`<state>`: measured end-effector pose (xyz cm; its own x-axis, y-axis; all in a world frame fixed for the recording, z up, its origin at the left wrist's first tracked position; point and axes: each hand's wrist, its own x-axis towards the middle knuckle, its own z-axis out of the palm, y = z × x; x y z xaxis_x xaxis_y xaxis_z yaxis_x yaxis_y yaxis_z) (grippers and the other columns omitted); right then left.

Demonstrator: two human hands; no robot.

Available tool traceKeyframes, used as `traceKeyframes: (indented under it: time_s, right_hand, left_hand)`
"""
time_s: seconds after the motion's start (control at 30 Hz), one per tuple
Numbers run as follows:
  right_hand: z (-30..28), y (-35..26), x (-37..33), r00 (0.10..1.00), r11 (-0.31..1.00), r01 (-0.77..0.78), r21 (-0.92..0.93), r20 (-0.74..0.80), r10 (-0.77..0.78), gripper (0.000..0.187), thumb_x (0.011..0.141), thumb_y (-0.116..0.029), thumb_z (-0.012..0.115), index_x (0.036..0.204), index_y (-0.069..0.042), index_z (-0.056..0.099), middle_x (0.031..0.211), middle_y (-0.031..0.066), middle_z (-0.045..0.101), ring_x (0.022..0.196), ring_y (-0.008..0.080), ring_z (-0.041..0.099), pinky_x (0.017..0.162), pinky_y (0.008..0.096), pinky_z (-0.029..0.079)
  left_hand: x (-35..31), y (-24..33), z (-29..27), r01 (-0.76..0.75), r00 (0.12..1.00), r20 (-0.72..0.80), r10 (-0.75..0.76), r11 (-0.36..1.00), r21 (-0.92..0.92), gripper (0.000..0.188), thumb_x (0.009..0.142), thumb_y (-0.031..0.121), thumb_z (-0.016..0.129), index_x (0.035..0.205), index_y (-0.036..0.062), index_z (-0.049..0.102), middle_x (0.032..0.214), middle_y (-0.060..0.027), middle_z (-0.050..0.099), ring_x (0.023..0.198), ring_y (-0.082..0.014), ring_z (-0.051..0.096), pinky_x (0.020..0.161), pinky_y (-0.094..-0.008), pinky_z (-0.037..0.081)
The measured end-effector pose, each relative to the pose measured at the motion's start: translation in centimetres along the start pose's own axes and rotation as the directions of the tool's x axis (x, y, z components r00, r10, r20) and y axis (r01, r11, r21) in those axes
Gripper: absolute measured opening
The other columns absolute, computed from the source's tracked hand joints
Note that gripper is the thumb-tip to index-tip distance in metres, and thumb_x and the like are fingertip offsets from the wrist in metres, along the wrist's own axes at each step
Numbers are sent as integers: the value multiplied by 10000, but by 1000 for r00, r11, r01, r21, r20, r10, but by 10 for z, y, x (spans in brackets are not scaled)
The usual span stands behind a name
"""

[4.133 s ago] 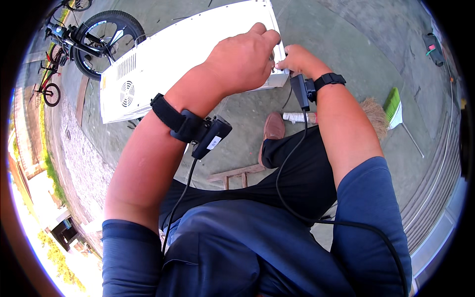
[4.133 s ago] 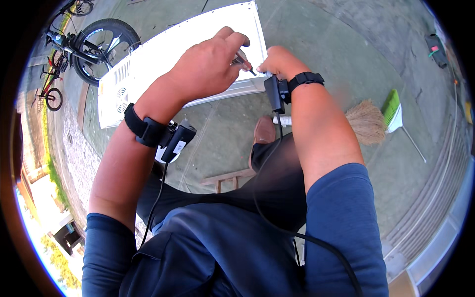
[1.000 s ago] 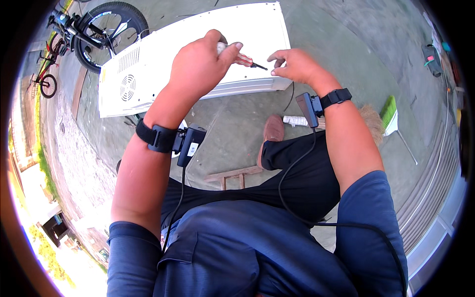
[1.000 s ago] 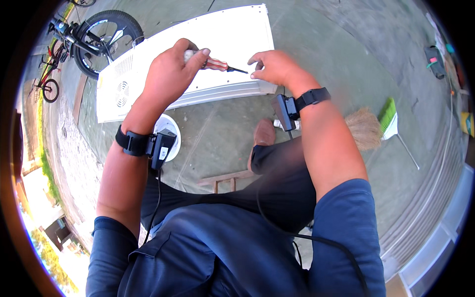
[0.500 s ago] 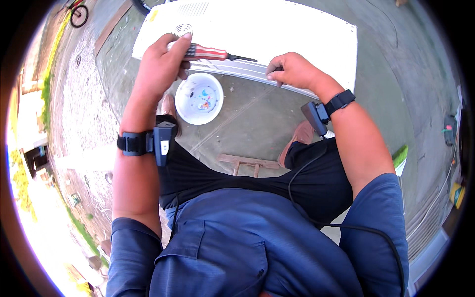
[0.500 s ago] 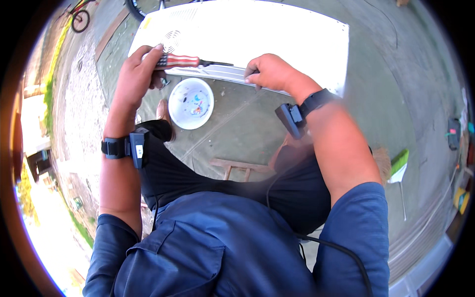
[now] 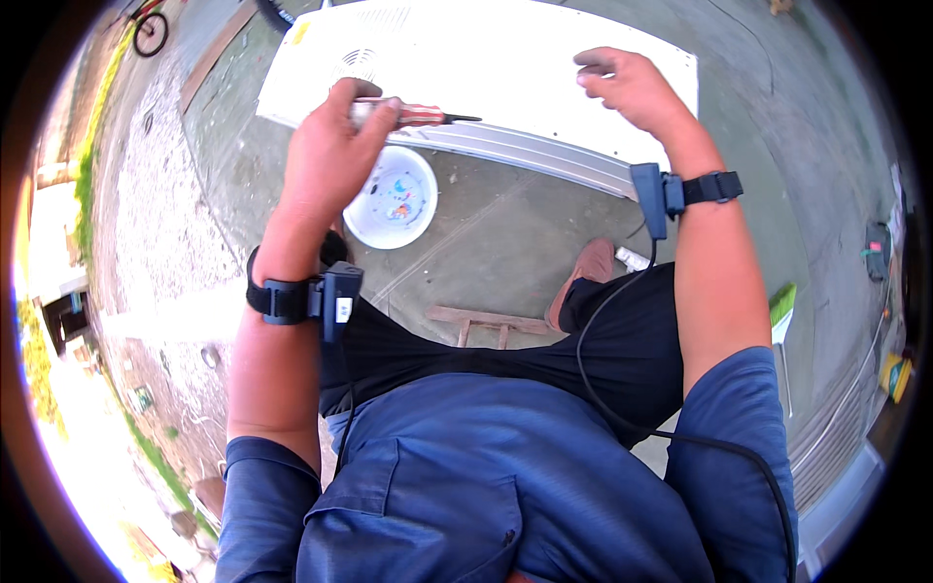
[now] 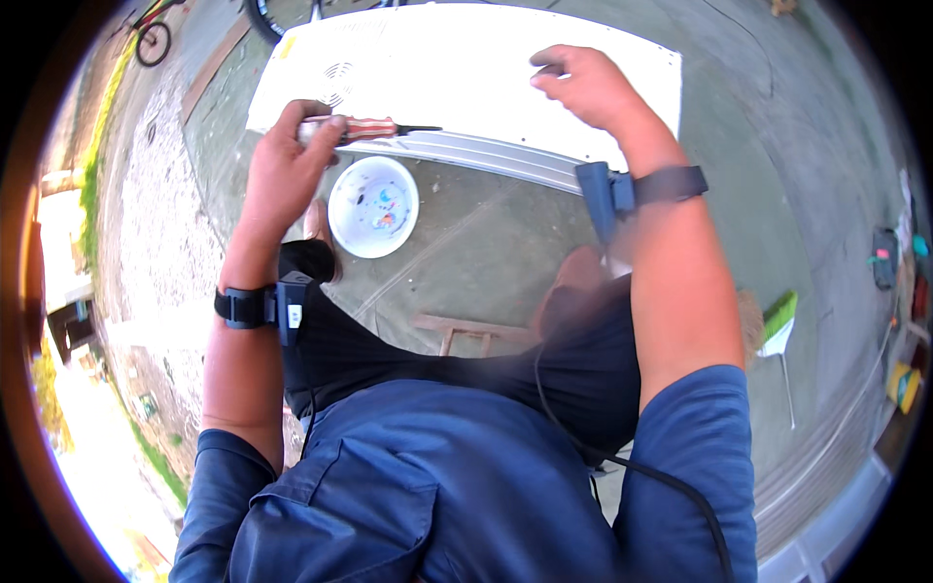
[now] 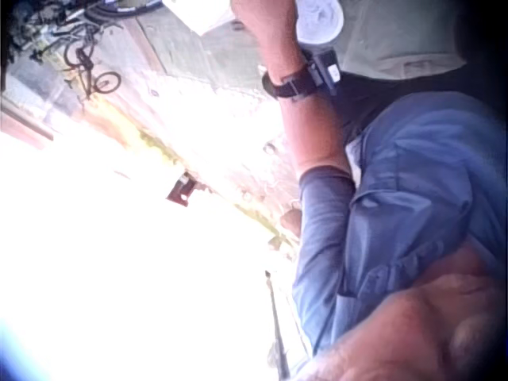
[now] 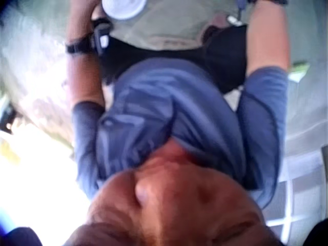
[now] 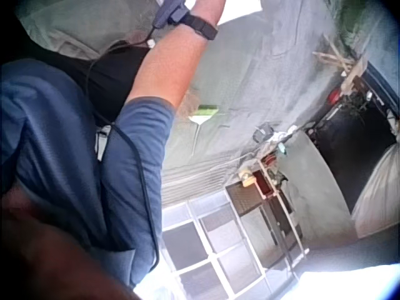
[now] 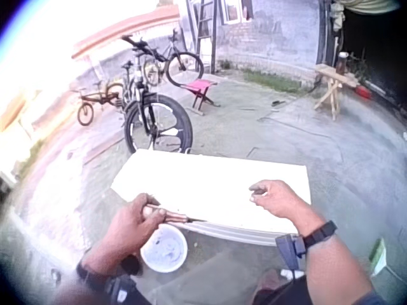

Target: The person removes screws from the casing of a white appliance using a screwdriver and then removes a small internal component by hand.

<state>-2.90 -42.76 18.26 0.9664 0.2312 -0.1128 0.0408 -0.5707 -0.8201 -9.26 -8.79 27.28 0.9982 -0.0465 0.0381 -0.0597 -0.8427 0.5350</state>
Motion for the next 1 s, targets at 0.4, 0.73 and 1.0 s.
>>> traceKeyframes:
  time_s: [0.4,0.73,1.0]
  right_hand:
    - [-42,168,-85,840,835,-532,-141,-215,499,717,796,-250,833,1381,24,521,1197,236,692,1071,346,688,884,423,561]
    - [-34,159,-81,827,820,-557,-132,-182,533,607,772,-294,847,1252,-2,617,1195,218,706,1109,392,677,943,448,538]
    - [-34,150,-84,815,809,-573,-133,-196,545,622,779,-303,842,1283,-27,603,1211,210,703,1119,391,674,950,454,535]
  left_hand:
    - [29,128,128,-490,846,287,450,868,82,282,960,193,665,1166,2,653,1086,-193,707,941,-337,713,818,-392,567]
    - [30,132,126,-486,841,319,436,869,94,248,943,154,661,1135,-4,654,1088,-201,703,959,-353,711,843,-404,557]
    - [29,134,128,-533,822,286,492,842,84,226,917,132,659,1090,-13,654,1008,-215,691,885,-376,701,797,-431,560]
